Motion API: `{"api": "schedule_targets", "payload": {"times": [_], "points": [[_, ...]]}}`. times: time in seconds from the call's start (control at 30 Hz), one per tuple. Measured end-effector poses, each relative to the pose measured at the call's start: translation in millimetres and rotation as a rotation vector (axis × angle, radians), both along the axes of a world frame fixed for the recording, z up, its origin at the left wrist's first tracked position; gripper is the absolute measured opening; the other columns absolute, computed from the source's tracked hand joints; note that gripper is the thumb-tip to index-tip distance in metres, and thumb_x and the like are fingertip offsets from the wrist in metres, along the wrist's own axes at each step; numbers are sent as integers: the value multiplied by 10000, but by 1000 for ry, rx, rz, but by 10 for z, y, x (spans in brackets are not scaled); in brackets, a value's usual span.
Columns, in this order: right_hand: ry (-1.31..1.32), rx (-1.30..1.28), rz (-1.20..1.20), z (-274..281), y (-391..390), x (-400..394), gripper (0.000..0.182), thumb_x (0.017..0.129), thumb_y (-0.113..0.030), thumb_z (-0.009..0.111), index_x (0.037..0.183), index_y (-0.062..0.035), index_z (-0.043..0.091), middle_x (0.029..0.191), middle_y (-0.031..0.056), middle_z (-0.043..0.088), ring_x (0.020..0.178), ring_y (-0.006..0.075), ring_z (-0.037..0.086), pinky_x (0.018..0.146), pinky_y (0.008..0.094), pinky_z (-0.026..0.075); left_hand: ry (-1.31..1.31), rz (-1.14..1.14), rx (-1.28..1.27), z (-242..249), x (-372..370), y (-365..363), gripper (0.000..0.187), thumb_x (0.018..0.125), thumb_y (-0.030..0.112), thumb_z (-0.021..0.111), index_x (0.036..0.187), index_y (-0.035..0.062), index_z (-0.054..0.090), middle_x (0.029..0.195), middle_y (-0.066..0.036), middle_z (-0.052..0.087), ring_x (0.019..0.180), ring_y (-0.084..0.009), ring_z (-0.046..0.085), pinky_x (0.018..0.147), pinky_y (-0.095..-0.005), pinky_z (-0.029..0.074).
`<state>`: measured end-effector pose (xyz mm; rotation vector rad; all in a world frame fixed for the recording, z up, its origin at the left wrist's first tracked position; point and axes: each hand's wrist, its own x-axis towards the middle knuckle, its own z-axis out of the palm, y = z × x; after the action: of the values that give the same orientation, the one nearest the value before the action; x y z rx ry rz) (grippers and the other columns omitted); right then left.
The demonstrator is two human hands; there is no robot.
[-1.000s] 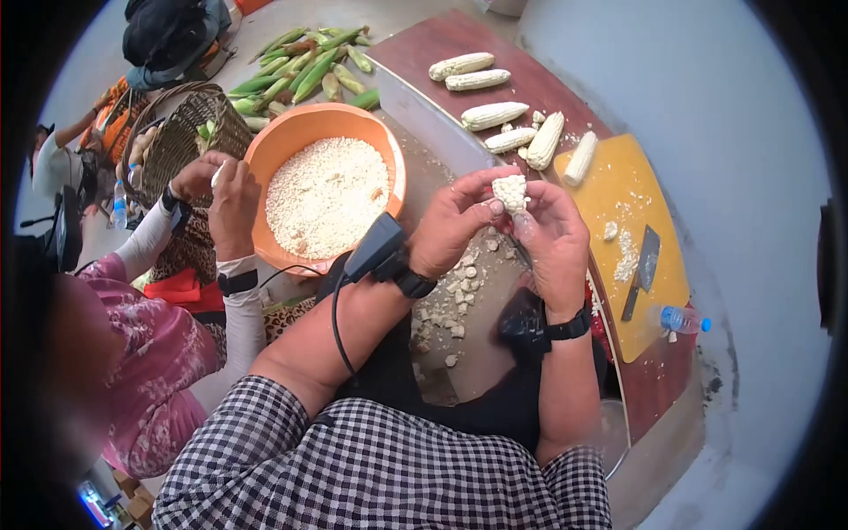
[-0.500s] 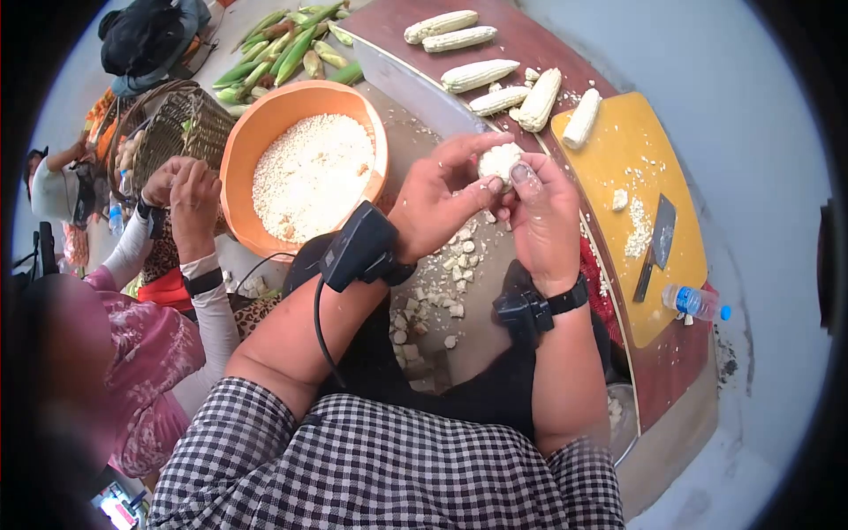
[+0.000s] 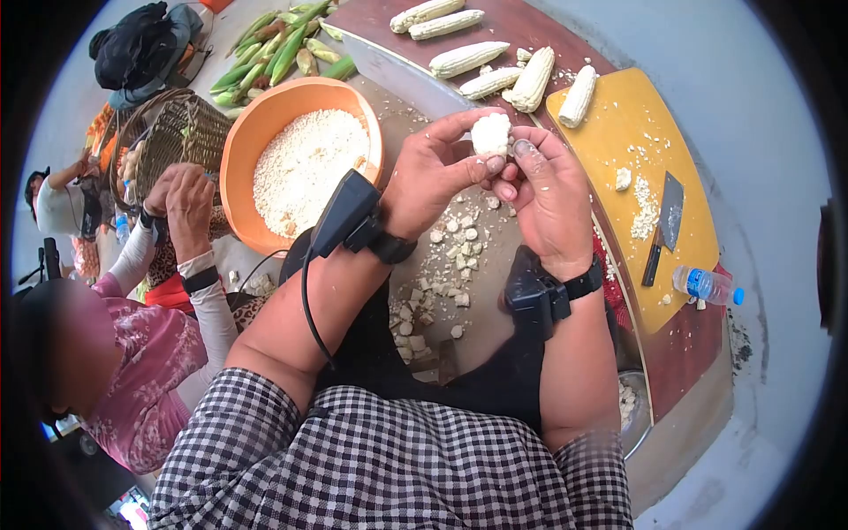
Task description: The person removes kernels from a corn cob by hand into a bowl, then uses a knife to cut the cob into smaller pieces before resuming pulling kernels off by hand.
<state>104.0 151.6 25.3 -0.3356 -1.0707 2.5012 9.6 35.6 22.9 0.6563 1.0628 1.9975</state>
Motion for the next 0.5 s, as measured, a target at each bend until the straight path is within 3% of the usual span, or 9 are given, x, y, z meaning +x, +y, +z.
{"api": "schedule_targets", "payload": {"times": [0.1, 0.2, 0.5], "points": [[-47, -32, -24, 109, -24, -11, 167, 937, -89, 544, 1058, 26, 546, 775, 50, 570, 645, 111, 530, 568, 241, 463, 6, -13, 4, -1, -11, 8, 500, 814, 81, 694, 1266, -12, 504, 1081, -84, 605, 907, -150, 595, 767, -293, 520], [-73, 131, 3, 44, 0, -17, 127, 939, -90, 540, 1012, 14, 548, 788, 40, 570, 651, 101, 527, 574, 230, 459, 30, -28, 2, -31, -23, 9, 484, 816, 76, 683, 1260, -2, 506, 1092, -77, 596, 942, -147, 584, 796, -303, 511], [-24, -69, 119, -12, 72, -41, 100, 940, -75, 519, 1008, -3, 536, 844, 49, 556, 670, 95, 508, 579, 233, 438, -85, -20, -45, -98, -86, 36, 487, 805, 112, 656, 1250, 5, 490, 1101, -87, 593, 948, -155, 589, 813, -320, 509]]}}
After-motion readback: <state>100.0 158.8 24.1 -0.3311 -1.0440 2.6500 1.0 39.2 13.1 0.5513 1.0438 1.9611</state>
